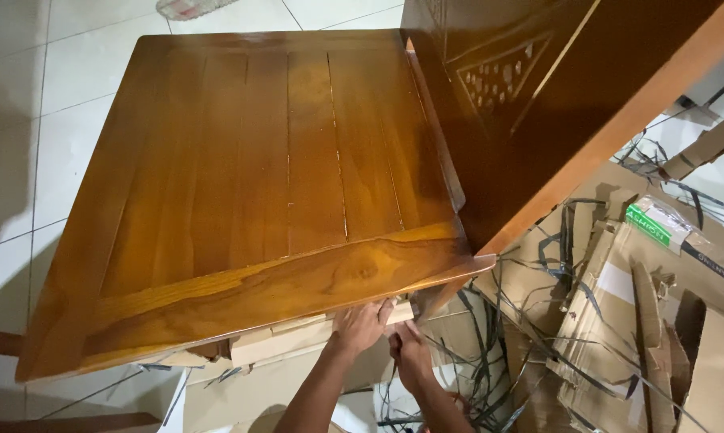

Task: Unpacking a wooden chair by removing cardboard and cutting plastic ties

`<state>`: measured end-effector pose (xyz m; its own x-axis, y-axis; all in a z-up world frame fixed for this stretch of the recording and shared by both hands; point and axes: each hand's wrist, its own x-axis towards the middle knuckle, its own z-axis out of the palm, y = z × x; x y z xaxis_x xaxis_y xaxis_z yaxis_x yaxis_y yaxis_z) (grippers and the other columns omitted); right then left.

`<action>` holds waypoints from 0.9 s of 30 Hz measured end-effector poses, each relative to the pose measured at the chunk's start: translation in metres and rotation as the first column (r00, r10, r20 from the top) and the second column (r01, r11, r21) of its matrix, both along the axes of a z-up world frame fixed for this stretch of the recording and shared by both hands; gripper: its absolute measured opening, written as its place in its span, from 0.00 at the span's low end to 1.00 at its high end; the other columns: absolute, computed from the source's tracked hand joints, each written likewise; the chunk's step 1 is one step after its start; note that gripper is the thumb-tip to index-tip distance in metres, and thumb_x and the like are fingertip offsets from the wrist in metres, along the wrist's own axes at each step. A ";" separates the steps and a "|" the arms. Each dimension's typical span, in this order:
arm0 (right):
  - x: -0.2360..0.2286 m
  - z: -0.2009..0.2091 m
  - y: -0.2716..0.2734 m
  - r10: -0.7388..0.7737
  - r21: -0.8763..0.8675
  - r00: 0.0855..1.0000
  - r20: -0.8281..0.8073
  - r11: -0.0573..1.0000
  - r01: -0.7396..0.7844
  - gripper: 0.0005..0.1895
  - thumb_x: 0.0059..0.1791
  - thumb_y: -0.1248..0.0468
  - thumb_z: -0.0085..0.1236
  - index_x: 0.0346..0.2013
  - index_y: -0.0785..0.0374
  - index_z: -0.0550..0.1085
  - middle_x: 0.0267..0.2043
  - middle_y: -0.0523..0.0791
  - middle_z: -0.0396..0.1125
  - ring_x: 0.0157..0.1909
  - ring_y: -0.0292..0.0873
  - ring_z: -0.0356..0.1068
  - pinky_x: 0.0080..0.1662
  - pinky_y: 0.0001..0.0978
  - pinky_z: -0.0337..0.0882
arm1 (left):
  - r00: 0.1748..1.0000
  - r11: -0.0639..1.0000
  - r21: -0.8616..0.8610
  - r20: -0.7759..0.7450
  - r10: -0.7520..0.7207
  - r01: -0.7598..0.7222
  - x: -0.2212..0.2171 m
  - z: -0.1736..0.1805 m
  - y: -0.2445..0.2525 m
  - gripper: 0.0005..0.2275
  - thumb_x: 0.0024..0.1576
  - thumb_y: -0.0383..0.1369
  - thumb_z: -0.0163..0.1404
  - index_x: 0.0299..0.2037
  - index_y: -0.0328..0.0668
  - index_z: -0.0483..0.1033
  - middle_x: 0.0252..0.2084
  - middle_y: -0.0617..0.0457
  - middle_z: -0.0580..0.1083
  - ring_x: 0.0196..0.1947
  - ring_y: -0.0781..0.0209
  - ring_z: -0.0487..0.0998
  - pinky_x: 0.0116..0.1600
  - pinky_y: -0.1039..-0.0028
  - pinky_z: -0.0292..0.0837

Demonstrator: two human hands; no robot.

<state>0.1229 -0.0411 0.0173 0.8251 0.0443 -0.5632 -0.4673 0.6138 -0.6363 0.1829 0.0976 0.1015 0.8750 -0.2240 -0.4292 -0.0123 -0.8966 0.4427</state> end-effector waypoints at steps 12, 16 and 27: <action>0.017 -0.019 -0.006 0.099 0.170 0.994 0.046 0.980 -0.105 0.06 0.57 0.68 0.41 0.35 0.63 0.63 0.27 0.44 0.58 0.22 0.33 0.46 0.26 0.26 0.48 | 0.992 0.993 0.013 0.052 0.118 -0.119 -0.003 0.021 -0.002 0.26 0.65 0.52 0.31 0.67 0.46 0.62 0.63 0.43 0.71 0.56 0.39 0.75 0.58 0.44 0.70; 0.028 -0.037 -0.009 0.101 0.191 0.994 0.041 0.976 -0.107 0.06 0.57 0.67 0.46 0.36 0.62 0.69 0.29 0.43 0.62 0.23 0.31 0.49 0.26 0.25 0.47 | 0.988 0.989 0.022 0.031 0.148 -0.149 -0.001 0.024 -0.004 0.26 0.65 0.54 0.31 0.63 0.48 0.67 0.59 0.45 0.73 0.54 0.41 0.77 0.55 0.47 0.72; 0.022 -0.010 -0.014 0.149 0.130 0.989 -0.001 0.980 -0.148 0.10 0.55 0.63 0.51 0.31 0.63 0.69 0.28 0.44 0.62 0.22 0.33 0.51 0.27 0.26 0.48 | 0.975 0.980 -0.073 0.117 0.191 -0.184 -0.006 0.021 -0.002 0.25 0.63 0.54 0.34 0.59 0.53 0.74 0.54 0.48 0.77 0.49 0.41 0.79 0.53 0.49 0.72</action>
<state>0.1451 -0.0547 0.0073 0.7977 0.2387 -0.5538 -0.5660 0.6134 -0.5508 0.1768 0.0959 0.1230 0.9490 -0.0734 -0.3067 0.0959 -0.8593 0.5025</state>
